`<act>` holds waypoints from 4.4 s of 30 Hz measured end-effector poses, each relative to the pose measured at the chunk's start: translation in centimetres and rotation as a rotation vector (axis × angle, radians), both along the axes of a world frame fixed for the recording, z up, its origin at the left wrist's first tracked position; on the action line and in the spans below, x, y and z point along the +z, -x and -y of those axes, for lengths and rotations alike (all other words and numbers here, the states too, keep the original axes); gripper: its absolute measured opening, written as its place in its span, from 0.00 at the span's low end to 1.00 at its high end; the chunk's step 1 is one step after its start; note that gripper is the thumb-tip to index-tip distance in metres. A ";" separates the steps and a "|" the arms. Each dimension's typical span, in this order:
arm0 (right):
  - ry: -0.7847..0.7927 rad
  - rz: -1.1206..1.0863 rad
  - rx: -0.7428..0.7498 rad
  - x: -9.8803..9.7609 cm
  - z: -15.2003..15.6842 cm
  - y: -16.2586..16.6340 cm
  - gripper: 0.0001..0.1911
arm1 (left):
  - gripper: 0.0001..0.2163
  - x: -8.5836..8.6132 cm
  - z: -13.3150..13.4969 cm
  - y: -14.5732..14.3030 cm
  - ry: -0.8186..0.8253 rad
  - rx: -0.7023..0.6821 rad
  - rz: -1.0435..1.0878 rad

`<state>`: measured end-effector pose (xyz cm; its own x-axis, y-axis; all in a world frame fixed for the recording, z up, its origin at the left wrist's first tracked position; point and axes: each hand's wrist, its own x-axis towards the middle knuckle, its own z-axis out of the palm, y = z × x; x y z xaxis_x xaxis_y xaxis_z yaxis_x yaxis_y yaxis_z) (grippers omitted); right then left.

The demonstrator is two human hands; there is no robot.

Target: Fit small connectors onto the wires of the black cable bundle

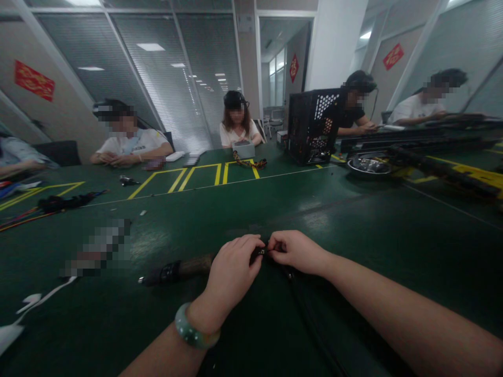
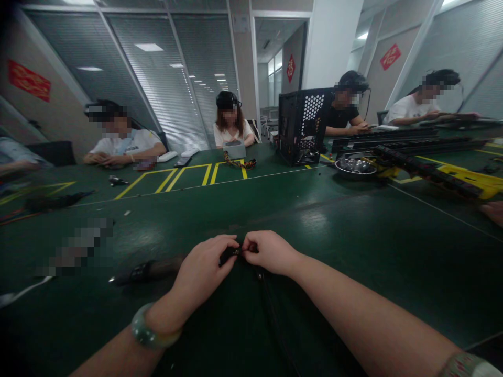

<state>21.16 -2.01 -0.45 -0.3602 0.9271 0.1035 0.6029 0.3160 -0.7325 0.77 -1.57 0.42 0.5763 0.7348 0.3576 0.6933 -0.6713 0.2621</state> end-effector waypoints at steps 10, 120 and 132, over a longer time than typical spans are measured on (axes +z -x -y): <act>0.008 0.008 0.008 0.0 0.1 -0.1 0.03 | 0.06 -0.1 -0.2 0.1 0.021 -0.014 -0.011; 0.104 -0.094 -0.019 0.1 -0.2 -0.2 0.07 | 0.05 0.2 0.1 -0.1 0.017 0.027 0.003; 0.098 -0.107 -0.013 -0.3 -0.4 -0.3 0.06 | 0.06 0.2 0.1 -0.1 0.016 0.014 0.009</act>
